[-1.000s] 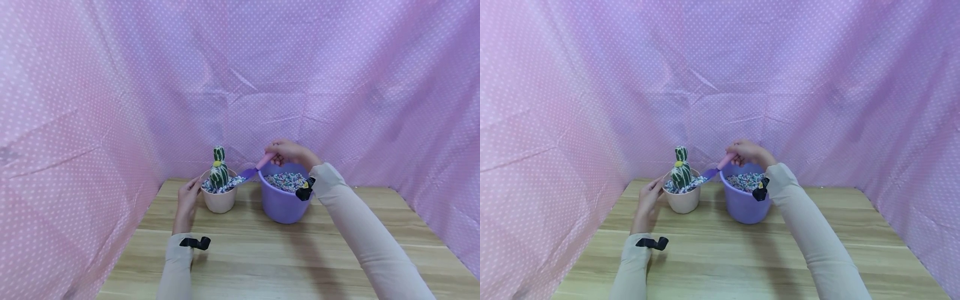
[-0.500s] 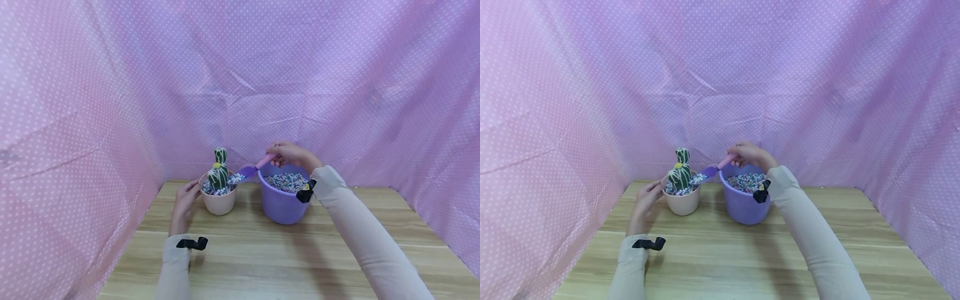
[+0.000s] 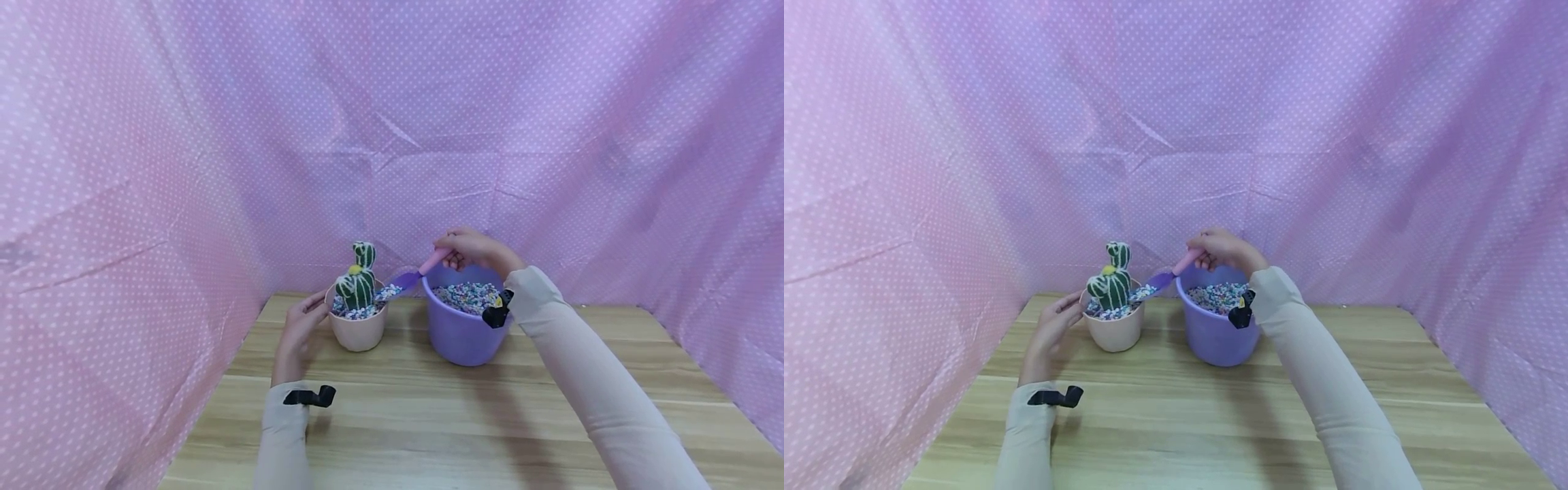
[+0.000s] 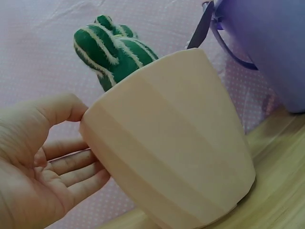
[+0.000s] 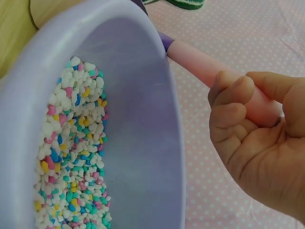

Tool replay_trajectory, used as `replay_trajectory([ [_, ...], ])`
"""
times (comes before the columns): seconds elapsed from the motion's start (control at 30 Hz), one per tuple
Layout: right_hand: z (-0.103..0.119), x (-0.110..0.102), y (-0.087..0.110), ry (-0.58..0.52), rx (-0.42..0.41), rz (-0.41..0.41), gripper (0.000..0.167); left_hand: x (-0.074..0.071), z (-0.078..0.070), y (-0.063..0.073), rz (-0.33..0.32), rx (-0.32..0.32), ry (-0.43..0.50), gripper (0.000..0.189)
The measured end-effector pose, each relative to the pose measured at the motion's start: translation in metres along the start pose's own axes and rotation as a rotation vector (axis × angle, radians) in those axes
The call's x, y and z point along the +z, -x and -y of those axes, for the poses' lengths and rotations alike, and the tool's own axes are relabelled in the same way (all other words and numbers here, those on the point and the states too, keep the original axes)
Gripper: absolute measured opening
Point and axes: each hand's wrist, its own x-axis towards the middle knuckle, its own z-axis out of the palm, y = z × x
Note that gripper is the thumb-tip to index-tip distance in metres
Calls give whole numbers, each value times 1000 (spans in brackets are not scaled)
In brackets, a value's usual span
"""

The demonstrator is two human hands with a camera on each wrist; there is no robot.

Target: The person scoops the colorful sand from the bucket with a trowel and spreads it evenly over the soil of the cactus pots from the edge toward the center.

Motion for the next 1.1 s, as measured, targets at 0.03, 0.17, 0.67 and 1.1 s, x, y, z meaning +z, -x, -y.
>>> replay_trajectory([
  [0.03, 1, 0, 0, 4, -2, -1, 29, 0, 0, 0, 5, 8, -10, 47],
  [0.17, 3, 2, 1, 10, -6, -8, 30, 4, 1, -1, -1, 24, 32, 45],
  [0.67, 8, 7, 2, 102, -31, -67, 23, 11, 5, 0, -29, 18, 68, 46],
  [1.1, 6, 12, 4, 74, -70, -73, 23, 6, 0, 1, -19, 1, -31, 43],
])
